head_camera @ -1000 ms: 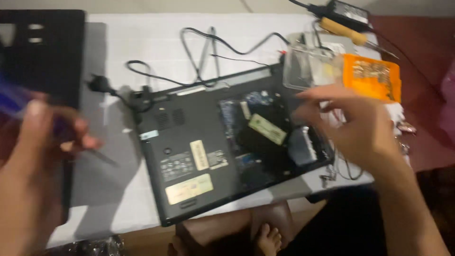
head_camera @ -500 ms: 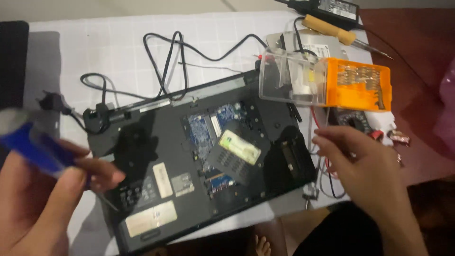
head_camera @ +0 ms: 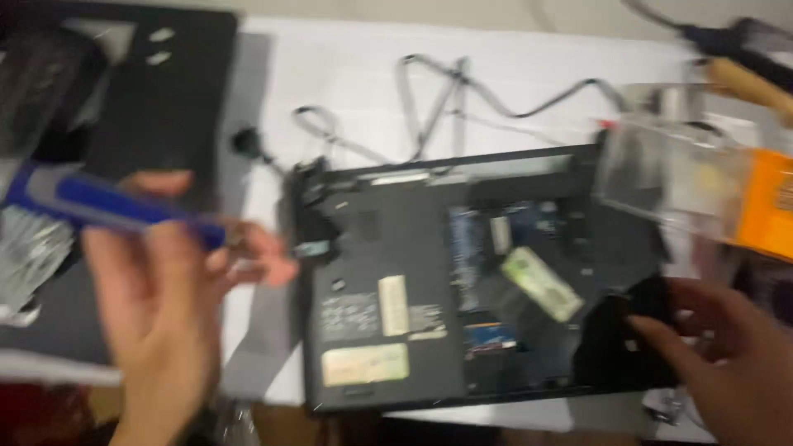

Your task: Repairing a laptop by unscrewing the back panel and handling internal components

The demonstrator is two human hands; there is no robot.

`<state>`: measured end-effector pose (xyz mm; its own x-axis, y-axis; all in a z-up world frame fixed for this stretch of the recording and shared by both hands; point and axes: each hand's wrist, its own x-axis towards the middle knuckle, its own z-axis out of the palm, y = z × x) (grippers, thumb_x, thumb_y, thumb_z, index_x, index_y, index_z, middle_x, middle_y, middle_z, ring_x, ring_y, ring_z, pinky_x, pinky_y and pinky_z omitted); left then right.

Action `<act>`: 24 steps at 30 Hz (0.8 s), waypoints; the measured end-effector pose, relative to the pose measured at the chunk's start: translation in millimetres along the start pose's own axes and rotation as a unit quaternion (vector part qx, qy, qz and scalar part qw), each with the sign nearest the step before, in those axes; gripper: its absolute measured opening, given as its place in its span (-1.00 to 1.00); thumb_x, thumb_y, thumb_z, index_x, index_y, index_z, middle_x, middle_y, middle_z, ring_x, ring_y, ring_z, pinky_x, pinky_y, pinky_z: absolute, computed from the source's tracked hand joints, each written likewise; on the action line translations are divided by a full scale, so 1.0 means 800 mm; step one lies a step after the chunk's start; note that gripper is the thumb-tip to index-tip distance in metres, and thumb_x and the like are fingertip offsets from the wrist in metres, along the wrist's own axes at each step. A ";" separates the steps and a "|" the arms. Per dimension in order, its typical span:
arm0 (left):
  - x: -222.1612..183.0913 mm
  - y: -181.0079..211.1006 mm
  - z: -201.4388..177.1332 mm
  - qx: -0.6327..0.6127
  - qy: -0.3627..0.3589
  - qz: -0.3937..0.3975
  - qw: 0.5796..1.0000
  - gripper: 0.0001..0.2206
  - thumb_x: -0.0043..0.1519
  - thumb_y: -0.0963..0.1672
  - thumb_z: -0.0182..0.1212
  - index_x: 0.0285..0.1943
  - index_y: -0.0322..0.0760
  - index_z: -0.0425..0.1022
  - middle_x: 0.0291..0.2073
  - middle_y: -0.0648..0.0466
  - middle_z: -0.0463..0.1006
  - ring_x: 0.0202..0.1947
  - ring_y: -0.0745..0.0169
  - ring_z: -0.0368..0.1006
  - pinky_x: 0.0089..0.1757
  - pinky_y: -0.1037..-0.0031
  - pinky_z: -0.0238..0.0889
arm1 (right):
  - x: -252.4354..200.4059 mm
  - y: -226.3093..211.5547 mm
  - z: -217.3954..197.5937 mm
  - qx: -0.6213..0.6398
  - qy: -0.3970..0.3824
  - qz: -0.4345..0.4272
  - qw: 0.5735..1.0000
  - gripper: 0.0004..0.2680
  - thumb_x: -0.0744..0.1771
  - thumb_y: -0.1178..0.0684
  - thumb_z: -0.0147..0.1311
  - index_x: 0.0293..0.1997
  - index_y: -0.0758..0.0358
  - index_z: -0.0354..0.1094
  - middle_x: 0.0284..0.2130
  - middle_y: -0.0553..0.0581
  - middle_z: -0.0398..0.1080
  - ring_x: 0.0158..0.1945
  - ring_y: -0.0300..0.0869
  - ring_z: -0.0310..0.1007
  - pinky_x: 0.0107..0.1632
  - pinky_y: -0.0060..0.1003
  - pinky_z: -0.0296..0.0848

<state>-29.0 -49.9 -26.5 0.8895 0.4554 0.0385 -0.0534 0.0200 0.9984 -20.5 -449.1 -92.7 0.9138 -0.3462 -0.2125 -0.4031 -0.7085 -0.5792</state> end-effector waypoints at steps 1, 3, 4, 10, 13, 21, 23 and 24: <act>0.001 0.007 -0.007 0.004 0.012 -0.005 1.000 -0.69 0.46 -0.05 -0.12 0.32 -0.18 0.08 -0.38 -0.17 0.41 -0.28 0.02 0.55 -0.27 0.27 0.57 | 0.004 0.024 0.007 -0.004 -0.012 -0.005 1.000 -0.65 0.26 0.25 0.33 0.17 0.39 0.43 -0.12 0.28 0.57 -0.21 0.00 0.55 -0.40 -0.13 0.39; 0.012 0.020 -0.016 0.021 -0.076 0.021 0.997 -0.76 0.46 -0.17 -0.15 0.30 -0.24 0.10 -0.25 -0.21 0.56 -0.28 0.02 0.60 -0.21 0.33 0.61 | 0.019 0.071 0.019 0.044 0.039 -0.050 0.997 -0.68 0.32 0.31 0.31 0.18 0.49 0.36 -0.15 0.35 0.44 -0.17 0.00 0.38 -0.29 -0.20 0.26; 0.014 0.022 -0.016 0.021 -0.069 0.025 0.997 -0.76 0.46 -0.17 -0.15 0.30 -0.24 0.10 -0.25 -0.21 0.56 -0.28 0.02 0.60 -0.21 0.33 0.61 | 0.031 0.094 0.021 0.046 0.037 -0.057 0.997 -0.68 0.32 0.31 0.31 0.18 0.49 0.36 -0.15 0.35 0.44 -0.17 0.00 0.38 -0.29 -0.20 0.26; 0.022 0.018 -0.024 0.032 -0.104 0.009 0.994 -0.76 0.36 -0.25 0.03 0.19 -0.42 0.26 -0.27 -0.10 0.59 -0.28 0.16 0.63 -0.16 0.52 0.63 | 0.070 0.164 0.026 0.096 -0.032 0.012 0.995 -0.49 0.31 0.47 0.11 0.47 0.47 0.15 0.13 0.58 0.36 0.04 0.33 0.39 0.04 0.15 0.36; 0.023 0.018 -0.023 0.147 -0.087 -0.011 0.985 -0.76 0.30 -0.10 0.10 0.10 -0.23 0.30 -0.37 0.07 0.69 -0.40 0.37 0.66 -0.21 0.57 0.65 | 0.115 0.242 0.026 0.001 -0.021 -0.041 0.999 -0.49 0.31 0.38 0.19 0.48 0.53 0.19 0.19 0.55 0.34 0.04 0.38 0.36 -0.01 0.20 0.33; 0.029 0.020 -0.025 0.186 -0.127 -0.005 0.974 -0.81 0.33 -0.08 0.03 0.06 -0.18 0.33 -0.37 0.16 0.64 -0.30 0.42 0.68 -0.18 0.59 0.67 | 0.105 0.193 0.008 -0.009 -0.043 -0.147 0.988 -0.51 0.33 0.43 0.06 0.49 0.51 0.11 0.26 0.50 0.25 0.19 0.31 0.29 0.18 0.11 0.31; 0.030 0.015 -0.025 0.196 -0.136 -0.001 0.971 -0.80 0.33 -0.07 0.05 0.07 -0.17 0.33 -0.33 0.18 0.63 -0.29 0.41 0.72 -0.17 0.58 0.64 | 0.108 0.198 -0.006 -0.018 -0.054 -0.170 0.984 -0.50 0.31 0.39 0.08 0.48 0.48 0.12 0.26 0.48 0.26 0.19 0.29 0.30 0.19 0.09 0.32; 0.030 0.013 -0.026 0.210 -0.146 0.006 0.967 -0.80 0.33 -0.07 0.07 0.07 -0.15 0.34 -0.28 0.20 0.62 -0.28 0.40 0.75 -0.16 0.58 0.62 | 0.110 0.200 -0.011 -0.023 -0.065 -0.193 0.979 -0.49 0.29 0.35 0.10 0.46 0.46 0.14 0.27 0.46 0.27 0.20 0.26 0.31 0.19 0.08 0.33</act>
<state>-18.1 -20.2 -16.0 0.9834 0.1815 -0.0004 0.0695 -0.3742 0.9248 -5.0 -598.3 -197.2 0.9958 0.0319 -0.0857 -0.0261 -0.7993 -0.6003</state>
